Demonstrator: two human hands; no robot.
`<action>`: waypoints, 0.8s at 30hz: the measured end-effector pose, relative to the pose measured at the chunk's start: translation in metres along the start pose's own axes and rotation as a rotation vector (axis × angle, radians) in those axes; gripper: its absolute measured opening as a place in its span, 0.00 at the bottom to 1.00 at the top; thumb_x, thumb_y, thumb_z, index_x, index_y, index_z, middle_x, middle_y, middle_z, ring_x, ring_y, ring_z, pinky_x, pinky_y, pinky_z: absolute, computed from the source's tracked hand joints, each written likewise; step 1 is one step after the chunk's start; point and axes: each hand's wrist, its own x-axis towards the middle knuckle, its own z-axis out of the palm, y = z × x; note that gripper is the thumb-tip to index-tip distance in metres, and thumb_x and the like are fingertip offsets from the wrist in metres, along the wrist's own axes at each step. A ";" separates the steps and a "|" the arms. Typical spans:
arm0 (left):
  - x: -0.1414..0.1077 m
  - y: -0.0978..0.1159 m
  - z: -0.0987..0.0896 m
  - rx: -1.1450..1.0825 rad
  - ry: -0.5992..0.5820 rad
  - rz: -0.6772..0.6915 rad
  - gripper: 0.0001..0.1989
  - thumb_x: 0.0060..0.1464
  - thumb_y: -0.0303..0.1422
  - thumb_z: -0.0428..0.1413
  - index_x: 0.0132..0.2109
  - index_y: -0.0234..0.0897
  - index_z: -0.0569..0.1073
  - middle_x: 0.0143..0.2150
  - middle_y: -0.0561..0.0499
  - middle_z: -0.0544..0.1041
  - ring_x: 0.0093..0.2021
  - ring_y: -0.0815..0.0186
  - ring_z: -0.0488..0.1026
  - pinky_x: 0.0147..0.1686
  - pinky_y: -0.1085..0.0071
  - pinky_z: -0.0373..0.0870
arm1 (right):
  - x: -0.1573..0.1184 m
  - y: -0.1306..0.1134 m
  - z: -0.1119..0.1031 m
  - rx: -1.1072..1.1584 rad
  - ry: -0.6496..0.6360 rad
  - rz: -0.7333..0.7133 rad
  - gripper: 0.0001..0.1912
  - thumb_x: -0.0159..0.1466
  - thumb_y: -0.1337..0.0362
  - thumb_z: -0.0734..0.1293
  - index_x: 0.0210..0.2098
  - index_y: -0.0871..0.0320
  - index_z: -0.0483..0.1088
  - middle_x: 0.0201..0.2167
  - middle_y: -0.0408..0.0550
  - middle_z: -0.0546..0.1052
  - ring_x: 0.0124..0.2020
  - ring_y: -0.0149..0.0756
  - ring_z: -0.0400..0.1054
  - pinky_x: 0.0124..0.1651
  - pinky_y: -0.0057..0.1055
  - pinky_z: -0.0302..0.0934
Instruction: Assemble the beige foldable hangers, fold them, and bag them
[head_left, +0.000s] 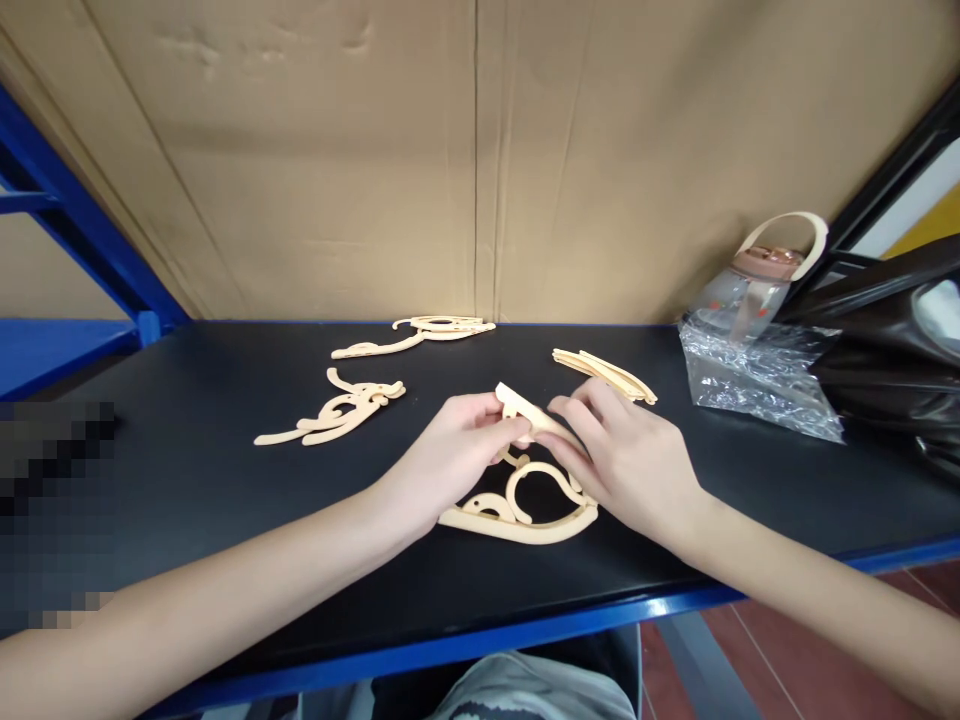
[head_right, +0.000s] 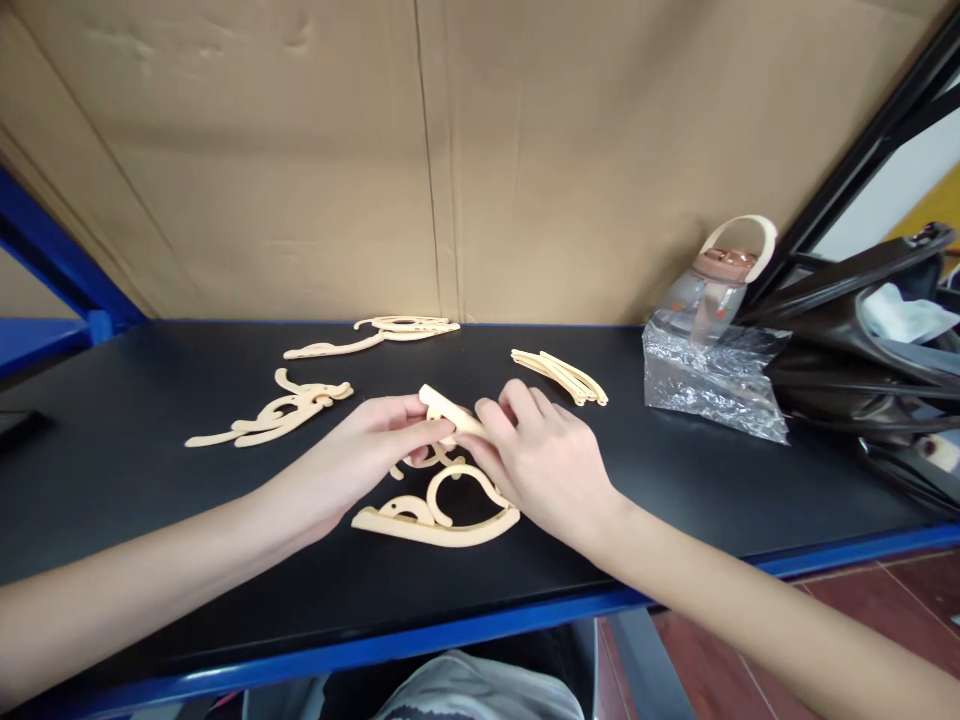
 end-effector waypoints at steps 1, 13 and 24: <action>0.001 0.000 -0.003 0.048 0.013 -0.023 0.08 0.53 0.33 0.56 0.28 0.35 0.73 0.26 0.55 0.70 0.27 0.71 0.63 0.27 0.74 0.58 | 0.003 0.003 0.004 0.034 -0.019 -0.015 0.17 0.71 0.57 0.56 0.36 0.59 0.71 0.32 0.49 0.74 0.30 0.34 0.68 0.28 0.30 0.55; -0.001 0.003 -0.019 0.038 -0.115 -0.146 0.17 0.58 0.40 0.50 0.25 0.35 0.69 0.23 0.53 0.69 0.24 0.69 0.64 0.29 0.72 0.62 | 0.015 0.013 0.023 0.301 -0.250 -0.007 0.16 0.73 0.61 0.50 0.39 0.59 0.66 0.33 0.48 0.75 0.33 0.35 0.70 0.30 0.29 0.57; -0.001 -0.023 0.007 0.295 0.013 -0.011 0.17 0.64 0.40 0.40 0.29 0.39 0.62 0.22 0.54 0.66 0.19 0.68 0.63 0.21 0.71 0.59 | 0.025 0.004 0.027 0.524 -0.515 0.180 0.13 0.69 0.69 0.52 0.31 0.58 0.63 0.23 0.46 0.71 0.23 0.34 0.67 0.26 0.28 0.53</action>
